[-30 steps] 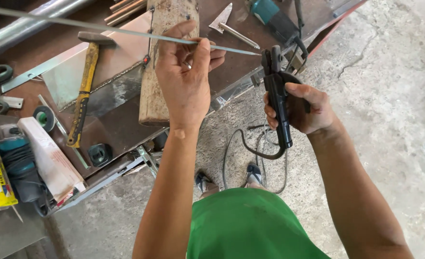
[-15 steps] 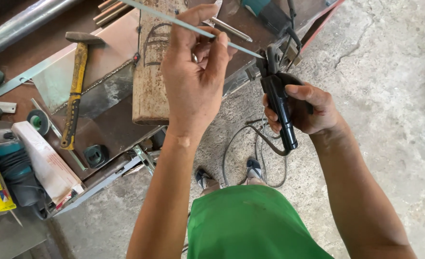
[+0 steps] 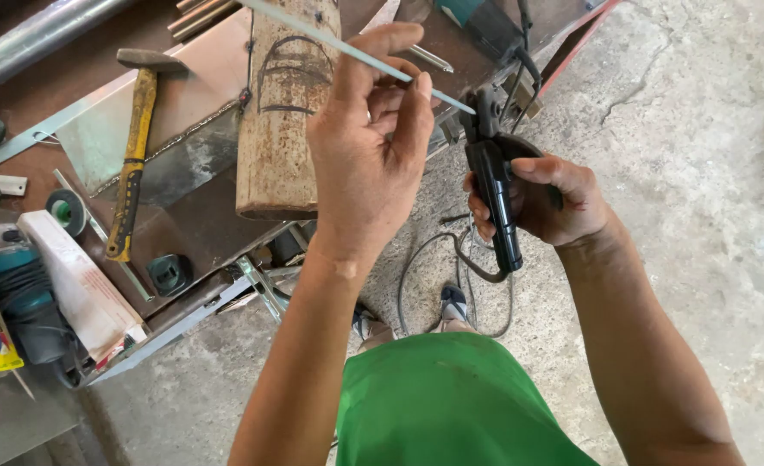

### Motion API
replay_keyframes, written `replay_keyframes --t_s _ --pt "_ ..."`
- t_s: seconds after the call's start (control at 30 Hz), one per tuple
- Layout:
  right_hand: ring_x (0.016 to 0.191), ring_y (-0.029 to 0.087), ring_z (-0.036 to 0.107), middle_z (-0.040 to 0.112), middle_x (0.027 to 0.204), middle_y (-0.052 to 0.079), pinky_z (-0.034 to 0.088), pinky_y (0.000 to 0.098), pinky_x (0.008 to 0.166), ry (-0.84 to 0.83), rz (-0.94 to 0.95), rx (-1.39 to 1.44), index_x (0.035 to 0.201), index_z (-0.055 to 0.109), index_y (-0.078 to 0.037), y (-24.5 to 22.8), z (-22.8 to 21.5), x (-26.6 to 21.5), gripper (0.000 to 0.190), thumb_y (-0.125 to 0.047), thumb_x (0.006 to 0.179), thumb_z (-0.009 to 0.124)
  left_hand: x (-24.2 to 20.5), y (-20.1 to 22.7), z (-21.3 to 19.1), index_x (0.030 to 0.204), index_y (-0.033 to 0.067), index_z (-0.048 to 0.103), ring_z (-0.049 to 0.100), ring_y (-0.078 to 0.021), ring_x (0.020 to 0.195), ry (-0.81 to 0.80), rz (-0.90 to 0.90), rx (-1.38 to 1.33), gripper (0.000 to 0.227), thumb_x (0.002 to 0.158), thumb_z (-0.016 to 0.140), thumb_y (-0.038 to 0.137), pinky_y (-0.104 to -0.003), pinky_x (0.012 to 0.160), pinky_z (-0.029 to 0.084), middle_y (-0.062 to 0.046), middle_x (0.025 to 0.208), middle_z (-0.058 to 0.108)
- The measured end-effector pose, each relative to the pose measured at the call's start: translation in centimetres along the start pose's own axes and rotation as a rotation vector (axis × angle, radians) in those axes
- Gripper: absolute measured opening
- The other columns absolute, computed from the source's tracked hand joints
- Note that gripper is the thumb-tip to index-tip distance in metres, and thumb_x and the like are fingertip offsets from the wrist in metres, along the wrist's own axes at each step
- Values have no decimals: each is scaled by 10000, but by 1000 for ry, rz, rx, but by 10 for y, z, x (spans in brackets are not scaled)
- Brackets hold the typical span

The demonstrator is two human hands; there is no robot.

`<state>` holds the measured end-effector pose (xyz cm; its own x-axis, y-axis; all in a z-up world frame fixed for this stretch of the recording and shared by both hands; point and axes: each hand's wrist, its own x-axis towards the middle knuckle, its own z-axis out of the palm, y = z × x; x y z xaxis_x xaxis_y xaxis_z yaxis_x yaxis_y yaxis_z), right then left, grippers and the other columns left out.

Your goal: The person arc welds a metal workpiece clamped to a wooden block on a workbench, striking an electrode holder to produce sparks and weld beads. Between welds they chip the weld with a chipping hammer, reposition the workpiece, and briefly handle an angle grinder and a welding rod.

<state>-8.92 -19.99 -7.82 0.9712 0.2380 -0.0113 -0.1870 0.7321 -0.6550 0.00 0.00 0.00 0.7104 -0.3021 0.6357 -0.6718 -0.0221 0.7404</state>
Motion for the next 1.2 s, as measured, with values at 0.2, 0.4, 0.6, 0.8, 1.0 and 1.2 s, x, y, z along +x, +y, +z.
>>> replay_keyframes --t_s 0.2,0.4,0.6,0.8,1.0,1.2 --pt "815 317 680 692 1050 246 544 453 626 -25 -12 10 1226 587 102 1 -2 1 469 -218 894 675 -9 4 9 1270 134 545 736 -113 834 -39 -53 -98 315 1044 667 -50 -186 695 661 -38 1000 701" --pt "763 299 675 695 983 242 542 443 608 -8 -18 -25 1174 604 124 -3 4 0 448 -211 891 693 -8 17 9 1206 105 539 733 -102 917 -10 -71 -149 241 1044 636 -44 -208 791 637 -27 1005 683" --pt "734 304 684 697 964 245 555 429 573 6 -30 -41 1161 599 126 -3 4 0 444 -196 874 707 -4 19 9 1217 93 534 729 -99 876 22 -61 -128 251 1048 634 -64 -223 780 633 -17 1019 666" --pt "739 313 692 698 944 247 571 426 604 -11 1 -60 1163 605 130 -4 1 -1 445 -208 886 693 -6 11 11 1214 101 525 774 -143 924 15 -81 -127 266 1030 648 -47 -230 806 684 -34 1027 679" --pt "783 303 686 697 953 240 574 413 664 -55 -5 -83 1183 609 147 -6 7 -1 469 -232 910 652 -7 11 12 1199 90 546 774 -141 916 51 -86 -128 238 1026 660 -27 -216 760 658 -49 1014 702" --pt "755 318 681 699 917 230 556 408 708 -35 -22 -109 1223 587 128 -8 17 -6 495 -276 940 626 -11 5 20 1188 108 539 651 -94 712 62 -132 -133 183 1042 634 54 -206 548 538 -56 951 701"
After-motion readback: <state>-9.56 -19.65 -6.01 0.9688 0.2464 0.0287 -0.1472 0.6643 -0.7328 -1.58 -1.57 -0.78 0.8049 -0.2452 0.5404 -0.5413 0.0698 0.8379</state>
